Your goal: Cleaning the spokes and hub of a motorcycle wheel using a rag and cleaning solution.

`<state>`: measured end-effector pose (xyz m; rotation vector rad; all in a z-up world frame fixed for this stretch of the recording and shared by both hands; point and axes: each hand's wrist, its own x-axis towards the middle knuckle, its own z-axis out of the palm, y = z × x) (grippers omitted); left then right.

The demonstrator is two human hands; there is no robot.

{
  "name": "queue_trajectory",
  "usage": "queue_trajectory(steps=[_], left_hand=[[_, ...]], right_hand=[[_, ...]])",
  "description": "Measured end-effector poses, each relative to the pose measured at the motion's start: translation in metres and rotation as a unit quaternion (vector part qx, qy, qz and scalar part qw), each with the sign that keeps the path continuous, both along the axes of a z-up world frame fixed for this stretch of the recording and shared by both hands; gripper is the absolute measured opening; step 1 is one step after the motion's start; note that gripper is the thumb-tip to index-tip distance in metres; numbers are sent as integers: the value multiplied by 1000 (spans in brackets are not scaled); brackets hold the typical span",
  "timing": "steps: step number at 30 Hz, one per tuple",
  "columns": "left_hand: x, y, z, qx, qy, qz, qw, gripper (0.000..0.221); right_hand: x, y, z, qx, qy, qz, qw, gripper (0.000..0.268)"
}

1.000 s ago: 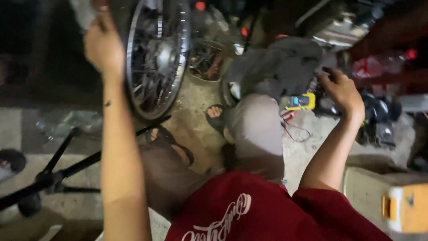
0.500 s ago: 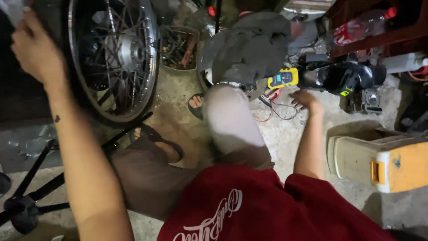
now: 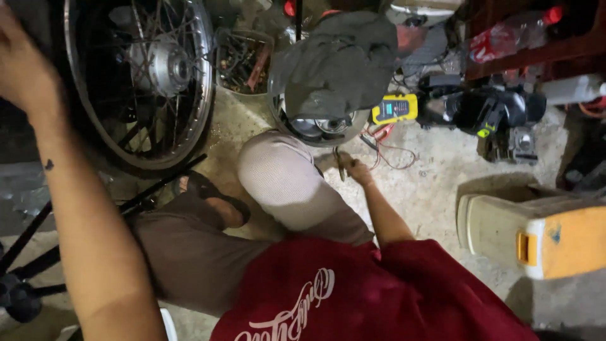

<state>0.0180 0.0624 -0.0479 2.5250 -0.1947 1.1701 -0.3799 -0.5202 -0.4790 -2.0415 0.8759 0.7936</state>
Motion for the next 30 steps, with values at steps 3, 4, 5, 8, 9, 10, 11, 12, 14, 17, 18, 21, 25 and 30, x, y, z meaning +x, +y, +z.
queue_trajectory(steps=[3, 4, 5, 8, 9, 10, 11, 12, 14, 17, 18, 21, 25, 30], left_hand=[[14, 18, -15, 40, 69, 116, 990, 68], [10, 9, -8, 15, 121, 123, 985, 69], [8, 1, -1, -10, 171, 126, 977, 70], [13, -2, -16, -3, 200, 153, 968, 76], [11, -6, -10, -7, 191, 169, 967, 76], [8, -12, -6, -28, 211, 156, 965, 74], [6, -17, -2, -49, 230, 142, 961, 72], [2, -22, 7, -49, 228, 149, 961, 72], [-6, -34, 23, -108, 252, 116, 955, 69], [-17, -46, 43, -151, 273, 115, 943, 70], [-17, -48, 46, -151, 273, 118, 943, 70], [-24, -53, 50, -162, 275, 100, 942, 76], [-30, -58, 60, -142, 281, 91, 945, 80], [-29, -58, 58, -134, 279, 105, 945, 86]], right_hand=[[23, -41, -94, -87, -270, 155, 946, 57], [29, -33, -90, -117, -232, 174, 950, 40], [33, -25, -85, -147, -194, 191, 951, 43], [50, -10, -53, -129, -142, 284, 939, 70], [57, -18, -60, -129, -153, 298, 933, 70], [52, -24, -66, -91, -139, 238, 957, 53], [47, -30, -72, -52, -124, 177, 975, 46], [47, -38, -59, -50, -126, 183, 974, 46], [46, -57, -33, -39, 32, 140, 989, 77], [31, -106, 17, 115, 64, 64, 989, 24], [31, -138, 31, 114, 65, 67, 989, 24], [22, -233, 95, 136, 148, 23, 979, 35], [51, -281, 277, -214, 109, 74, 968, 43], [108, -79, 570, -419, -292, 152, 846, 40]])
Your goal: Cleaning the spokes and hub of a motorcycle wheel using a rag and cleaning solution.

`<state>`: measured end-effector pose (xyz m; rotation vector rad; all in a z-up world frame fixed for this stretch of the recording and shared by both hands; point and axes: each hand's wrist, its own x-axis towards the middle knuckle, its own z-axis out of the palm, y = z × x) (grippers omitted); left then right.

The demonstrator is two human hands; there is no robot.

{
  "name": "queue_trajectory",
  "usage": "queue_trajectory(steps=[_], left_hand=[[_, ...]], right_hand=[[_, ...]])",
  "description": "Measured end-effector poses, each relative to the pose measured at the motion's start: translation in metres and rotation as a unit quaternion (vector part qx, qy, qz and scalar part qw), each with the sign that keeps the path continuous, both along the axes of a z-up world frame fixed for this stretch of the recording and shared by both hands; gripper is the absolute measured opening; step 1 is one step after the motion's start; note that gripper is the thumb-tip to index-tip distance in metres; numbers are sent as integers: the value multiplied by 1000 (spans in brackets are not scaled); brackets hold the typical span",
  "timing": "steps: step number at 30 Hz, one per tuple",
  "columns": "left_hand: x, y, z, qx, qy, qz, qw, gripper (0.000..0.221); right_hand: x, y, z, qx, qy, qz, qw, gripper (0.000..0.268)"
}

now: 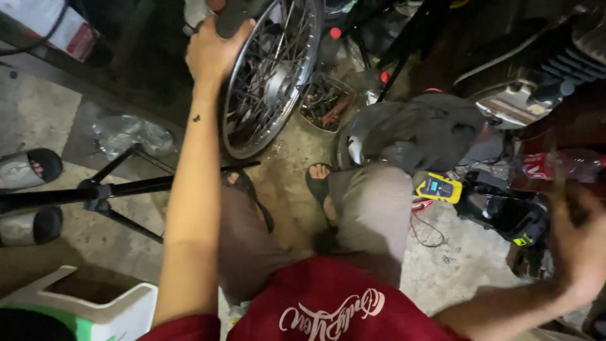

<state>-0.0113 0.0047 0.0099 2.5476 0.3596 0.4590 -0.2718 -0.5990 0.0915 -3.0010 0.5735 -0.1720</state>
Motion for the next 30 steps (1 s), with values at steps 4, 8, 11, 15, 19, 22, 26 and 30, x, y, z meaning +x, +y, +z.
queue_trajectory(steps=[4, 8, 11, 15, 19, 22, 26, 30], left_hand=[[-10, -9, 12, -11, -2, 22, 1000, 87], [-19, -15, 19, -28, -32, 31, 999, 78], [-22, -16, 26, -41, -12, 27, 999, 78], [-24, -19, 36, -45, -2, 47, 998, 80], [-26, -21, 43, -64, -13, 21, 998, 71], [-20, -22, 40, -55, -14, 29, 998, 71], [-18, -23, 38, -51, -26, 36, 998, 72], [-18, -23, 39, -66, -26, 36, 997, 69]], right_hand=[[57, 172, 86, 221, -122, 209, 945, 47], [135, 288, 17, 247, 37, 306, 919, 41], [170, 356, -68, 273, 107, 335, 896, 62], [192, 386, -151, 252, 102, 283, 920, 59], [198, 398, -181, 272, 68, 251, 927, 61], [197, 402, -203, 301, 40, 255, 918, 59], [185, 399, -205, 449, 24, 240, 860, 54], [185, 396, -209, 501, 107, 148, 846, 55]])
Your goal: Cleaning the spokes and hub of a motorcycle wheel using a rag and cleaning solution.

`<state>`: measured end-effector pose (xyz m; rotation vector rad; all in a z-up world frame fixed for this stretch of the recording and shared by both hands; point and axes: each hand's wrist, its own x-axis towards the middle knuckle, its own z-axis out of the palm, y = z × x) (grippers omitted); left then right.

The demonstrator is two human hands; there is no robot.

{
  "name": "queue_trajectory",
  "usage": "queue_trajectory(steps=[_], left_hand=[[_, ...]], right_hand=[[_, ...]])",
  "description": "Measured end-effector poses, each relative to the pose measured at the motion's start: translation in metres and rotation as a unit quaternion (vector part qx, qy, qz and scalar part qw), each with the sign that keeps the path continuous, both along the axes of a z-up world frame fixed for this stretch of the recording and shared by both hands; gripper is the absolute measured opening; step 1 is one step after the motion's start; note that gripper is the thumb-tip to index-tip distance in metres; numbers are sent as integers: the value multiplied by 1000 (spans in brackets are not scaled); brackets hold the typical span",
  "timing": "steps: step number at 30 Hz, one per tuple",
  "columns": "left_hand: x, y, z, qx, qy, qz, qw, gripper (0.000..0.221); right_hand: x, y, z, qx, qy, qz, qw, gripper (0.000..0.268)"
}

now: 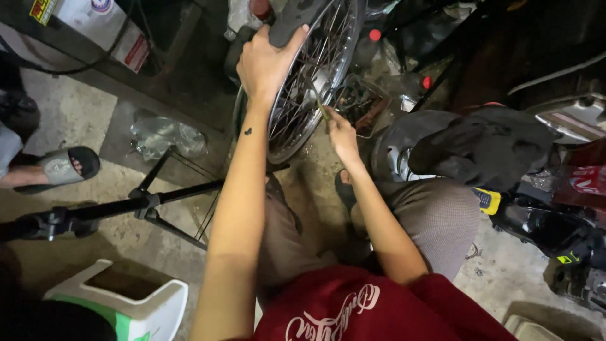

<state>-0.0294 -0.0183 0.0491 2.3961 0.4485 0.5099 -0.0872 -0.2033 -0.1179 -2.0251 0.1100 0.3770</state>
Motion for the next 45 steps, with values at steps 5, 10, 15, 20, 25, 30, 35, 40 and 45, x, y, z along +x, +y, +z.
queue_trajectory(steps=[5, 10, 15, 20, 25, 30, 35, 40, 45], left_hand=[[0, -1, -1, 4, -14, -3, 1000, 70], [2, 0, -2, 3, -10, -7, 1000, 70], [2, 1, 2, -1, -7, -9, 1000, 71], [2, 0, 4, -4, 14, 1, 1000, 73], [0, -1, 4, -14, 10, -4, 1000, 72], [0, 0, 0, 1, -16, -2, 1000, 70], [2, 1, 3, -1, 28, 5, 1000, 75], [3, 0, -6, 17, -1, 11, 1000, 74], [5, 2, 1, 14, -2, 11, 1000, 72]], right_hand=[[-6, -6, 8, 37, -109, -77, 990, 42], [-6, 8, -34, 22, -47, 19, 998, 36], [-4, 16, -43, -191, -131, 41, 972, 37], [7, 27, -58, -212, -54, 74, 973, 31], [-17, 36, -75, -162, -103, 98, 976, 29], [12, 25, -64, -213, -72, 38, 974, 44], [-31, 53, -71, -144, -119, 43, 982, 36], [14, 23, -38, -147, -28, 94, 984, 42], [-6, 39, -3, -103, 9, 115, 988, 46]])
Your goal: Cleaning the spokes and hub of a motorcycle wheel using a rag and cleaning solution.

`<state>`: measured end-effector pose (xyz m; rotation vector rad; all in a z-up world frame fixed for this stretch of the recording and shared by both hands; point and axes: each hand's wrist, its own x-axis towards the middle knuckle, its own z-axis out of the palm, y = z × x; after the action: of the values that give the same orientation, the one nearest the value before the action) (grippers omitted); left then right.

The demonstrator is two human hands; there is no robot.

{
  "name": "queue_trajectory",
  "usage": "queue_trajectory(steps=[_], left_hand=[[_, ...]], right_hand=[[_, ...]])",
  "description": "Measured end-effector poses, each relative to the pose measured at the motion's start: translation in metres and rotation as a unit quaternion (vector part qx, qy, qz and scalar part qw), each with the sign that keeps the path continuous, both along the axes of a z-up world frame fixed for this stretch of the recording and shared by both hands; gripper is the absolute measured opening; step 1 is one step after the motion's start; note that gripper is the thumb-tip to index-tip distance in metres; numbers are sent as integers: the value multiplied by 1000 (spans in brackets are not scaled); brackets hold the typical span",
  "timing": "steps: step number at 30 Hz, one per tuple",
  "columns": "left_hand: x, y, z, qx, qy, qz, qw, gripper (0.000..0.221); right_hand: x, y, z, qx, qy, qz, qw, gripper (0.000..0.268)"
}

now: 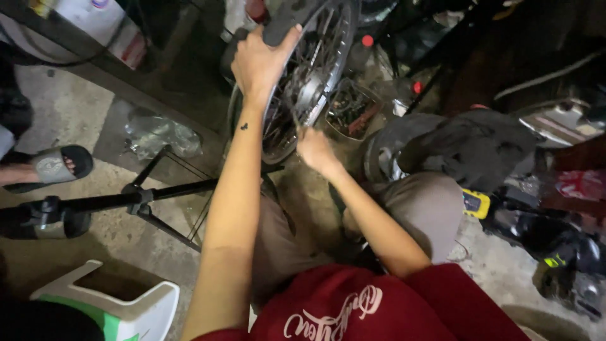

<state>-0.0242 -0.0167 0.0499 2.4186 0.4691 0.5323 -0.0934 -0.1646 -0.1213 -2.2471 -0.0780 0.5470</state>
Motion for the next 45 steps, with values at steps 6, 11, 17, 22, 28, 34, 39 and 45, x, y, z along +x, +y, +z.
queue_trajectory(steps=[6, 11, 17, 22, 28, 34, 39, 45], left_hand=[[-2, -1, -3, -5, 16, 2, 1000, 75], [-4, -2, 0, -6, 27, 5, 1000, 71], [-2, 0, -11, 21, -20, -7, 1000, 73], [1, -4, -9, 10, -17, -5, 1000, 72], [0, 0, -10, 7, -35, -3, 999, 70], [3, -4, -3, 7, -4, 1, 1000, 71], [-4, -2, 0, -8, 0, -2, 1000, 72], [-3, 0, 3, -6, 17, -4, 1000, 74]], right_hand=[[29, -16, 31, -90, 80, 56, 991, 38], [2, -1, 69, -97, 90, 65, 989, 42], [50, -26, 19, -136, 69, 65, 986, 41], [14, -8, 38, -87, 46, 55, 994, 42], [36, -18, -11, -68, 33, 19, 997, 47], [7, -2, -25, -54, -16, 9, 998, 44], [7, -8, -2, -39, 16, 21, 999, 43], [-10, -1, 0, -10, -19, -16, 1000, 49]])
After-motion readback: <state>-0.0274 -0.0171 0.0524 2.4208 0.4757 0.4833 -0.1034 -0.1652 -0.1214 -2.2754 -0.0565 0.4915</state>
